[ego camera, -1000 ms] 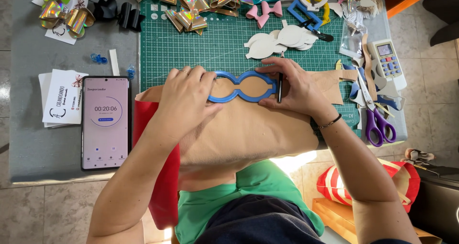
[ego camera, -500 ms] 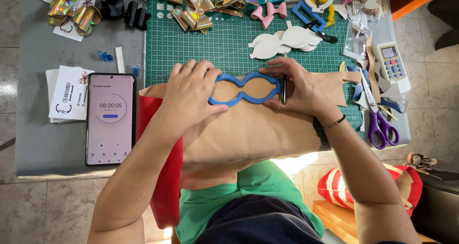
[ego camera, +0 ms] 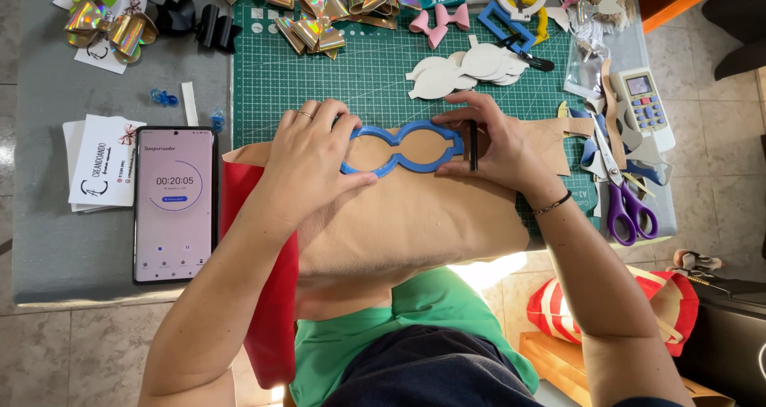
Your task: Cutting a piece of leather and tracing a bow template onto it with a pen
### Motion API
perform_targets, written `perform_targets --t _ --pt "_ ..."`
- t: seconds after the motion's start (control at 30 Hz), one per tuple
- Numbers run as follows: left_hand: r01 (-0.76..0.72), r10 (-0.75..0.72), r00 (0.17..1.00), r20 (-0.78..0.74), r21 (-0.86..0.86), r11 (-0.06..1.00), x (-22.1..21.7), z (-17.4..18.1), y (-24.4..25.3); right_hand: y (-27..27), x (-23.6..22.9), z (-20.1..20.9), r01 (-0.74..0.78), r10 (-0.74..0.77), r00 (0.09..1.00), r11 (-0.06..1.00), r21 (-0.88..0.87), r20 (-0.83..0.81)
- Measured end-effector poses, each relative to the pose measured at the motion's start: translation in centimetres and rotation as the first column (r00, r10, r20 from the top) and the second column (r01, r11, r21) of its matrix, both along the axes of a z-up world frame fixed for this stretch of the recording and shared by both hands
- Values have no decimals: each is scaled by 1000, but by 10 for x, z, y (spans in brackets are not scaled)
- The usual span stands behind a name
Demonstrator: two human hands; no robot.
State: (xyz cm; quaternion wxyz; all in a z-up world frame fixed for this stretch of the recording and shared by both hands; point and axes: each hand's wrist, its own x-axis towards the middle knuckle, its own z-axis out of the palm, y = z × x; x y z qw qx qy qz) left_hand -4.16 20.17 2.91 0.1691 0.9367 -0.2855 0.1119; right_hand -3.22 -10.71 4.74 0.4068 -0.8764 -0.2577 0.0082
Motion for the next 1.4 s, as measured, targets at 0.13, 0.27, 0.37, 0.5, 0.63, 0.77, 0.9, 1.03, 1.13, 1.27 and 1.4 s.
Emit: perform_targets --t 0.13,0.27,0.37,0.5,0.63,0.77,0.9,1.03,1.13,1.27,1.4 --pt "3 -3 1000 2 -2 1000 0 -2 0 2 -1 0 6 -6 1000 1000 -18 -2" --pt "5 -5 1000 -2 11 1000 0 1 0 3 -1 1 -2 2 1000 1000 -16 26" --pt "17 -17 999 -31 8 1000 3 3 0 4 0 2 0 1 999 999 -33 44" --pt "43 -45 997 -68 -20 999 3 1 0 6 -1 2 52 -38 995 984 -169 87" --pt "45 -46 997 -70 -14 999 3 -3 -1 5 -2 3 25 -23 999 997 -68 37" --pt "46 -48 995 -85 -29 999 7 0 0 -1 5 -4 85 -61 993 964 -253 102" --pt "52 -59 991 -118 -56 997 8 -1 -1 -1 5 -4 80 -50 993 953 -292 109" --pt "40 -48 991 -125 -68 997 9 3 -1 9 -3 26 -9 64 961 980 -201 267" --pt "45 -61 987 -146 -107 993 4 3 -1 19 -15 31 119 -90 917 992 -50 388" --pt "30 -56 978 -200 -133 991 12 6 0 57 -13 23 34 -41 999 980 198 29" --pt "-4 -28 976 -215 -146 989 13 2 -1 88 -7 -7 62 79 965 856 514 -248"
